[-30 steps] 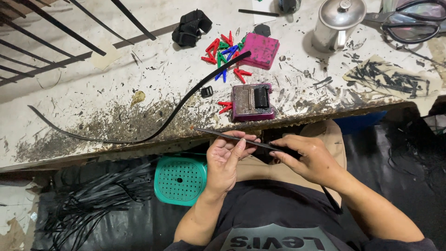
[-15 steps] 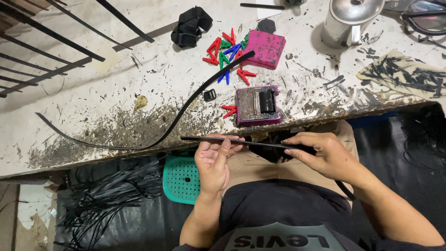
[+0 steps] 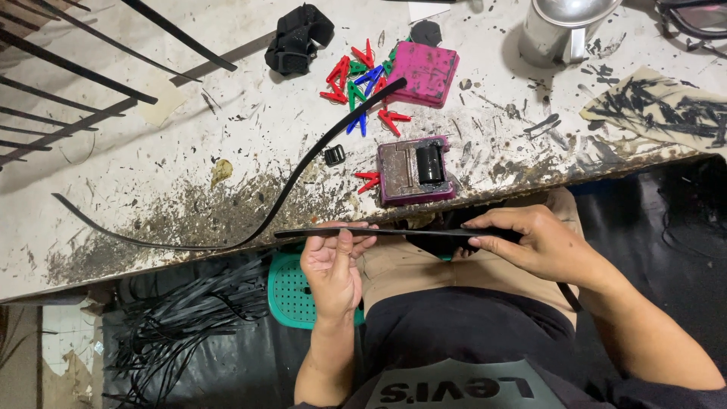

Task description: Applying dye to the edges of leather strips using a roller applicator and a manual applicator tool on a workbench.

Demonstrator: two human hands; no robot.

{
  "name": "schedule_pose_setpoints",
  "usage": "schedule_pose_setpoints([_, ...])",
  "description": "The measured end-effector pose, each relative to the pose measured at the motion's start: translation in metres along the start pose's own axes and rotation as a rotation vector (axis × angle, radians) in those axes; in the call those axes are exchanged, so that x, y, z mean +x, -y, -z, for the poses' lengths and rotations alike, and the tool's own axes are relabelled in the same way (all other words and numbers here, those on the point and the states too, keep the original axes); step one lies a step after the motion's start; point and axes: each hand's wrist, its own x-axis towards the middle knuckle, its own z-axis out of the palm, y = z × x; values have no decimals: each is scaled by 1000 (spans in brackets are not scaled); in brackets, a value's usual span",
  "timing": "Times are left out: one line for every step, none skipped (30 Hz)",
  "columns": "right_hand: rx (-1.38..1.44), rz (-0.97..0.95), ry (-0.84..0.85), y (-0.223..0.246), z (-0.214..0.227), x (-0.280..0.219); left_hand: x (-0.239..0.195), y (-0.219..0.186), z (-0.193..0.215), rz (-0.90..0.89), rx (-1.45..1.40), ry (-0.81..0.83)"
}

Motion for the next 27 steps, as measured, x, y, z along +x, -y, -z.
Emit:
schedule_pose_setpoints([4, 0, -2, -2, 0, 0, 1, -2, 0, -22, -6, -9])
schedule_pose_setpoints([9, 0, -4, -3, 0, -1, 2, -3, 0, -44, -13, -18])
schedule_pose_setpoints([9, -4, -6, -3, 1, 0, 2, -3, 2, -40, -13, -16])
schedule_pose_setpoints([20, -12, 3, -2, 1, 0, 2, -3, 5, -44, -6, -22])
schedule_pose_setpoints([31, -20, 14, -2, 2, 0, 3, -3, 7, -49, 0, -27])
schedule_pose_setpoints([32, -23, 12, -3, 2, 0, 3, -3, 7, -46, 0, -26])
schedule_pose_setpoints([33, -10, 16, -3, 2, 1, 3, -4, 7, -52, 0, -28])
schedule_pose_setpoints([34, 3, 20, -4, 3, 1, 3, -4, 7, -59, 0, -29])
schedule_pose_setpoints([34, 3, 21, -6, 2, 1, 3, -4, 7, -59, 0, -30])
schedule_pose_setpoints([36, 10, 14, -9, 2, 1, 3, -4, 6, -61, -10, -22])
schedule_pose_setpoints([37, 17, 7, -11, 1, 1, 2, -4, 6, -64, -21, -14])
schedule_pose_setpoints([36, 18, 9, -13, 2, 1, 2, -4, 6, -65, -21, -16])
schedule_pose_setpoints([45, 16, 9, -16, 2, 1, 2, -3, 5, -67, -23, -12])
schedule_pose_setpoints([53, 14, 10, -18, 1, 1, 2, -3, 5, -69, -24, -8])
schedule_pose_setpoints([56, 21, 18, -21, 2, 0, 0, -5, 2, -78, -20, -15])
schedule_pose_setpoints([-26, 51, 18, -24, 3, -1, -2, -7, -1, -69, -5, 21])
schedule_pose_setpoints([-105, 85, 20, -27, 2, 0, -4, -10, -3, -64, 13, 53])
schedule_pose_setpoints([-100, 96, 32, -32, 2, 0, -4, -13, -5, -75, 20, 42])
schedule_pose_setpoints([-114, 63, 20, -37, 3, -1, -5, -15, -8, -74, 7, 65])
schedule_pose_setpoints([-127, 29, 9, -42, 3, -2, -5, -17, -11, -72, -6, 88])
schedule_pose_setpoints([-125, 35, 14, -44, 3, -1, -6, -18, -12, -78, -3, 83])
schedule_pose_setpoints([-129, -5, 10, -46, 2, -1, -6, -18, -12, -74, -6, 93])
schedule_pose_setpoints([-133, -49, 2, -48, 3, -2, -7, -19, -14, -67, -11, 106])
schedule_pose_setpoints([-132, -47, 4, -47, 2, 0, -6, -19, -12, -68, -10, 105])
schedule_pose_setpoints([-82, -76, 21, -46, 3, 0, -5, -20, -12, -71, 10, 97])
schedule_pose_setpoints([-33, -104, 39, -45, 3, 1, -4, -20, -11, -74, 30, 90])
schedule_pose_setpoints([-34, -107, 35, -46, 4, 2, 0, -25, -6, -71, 28, 93])
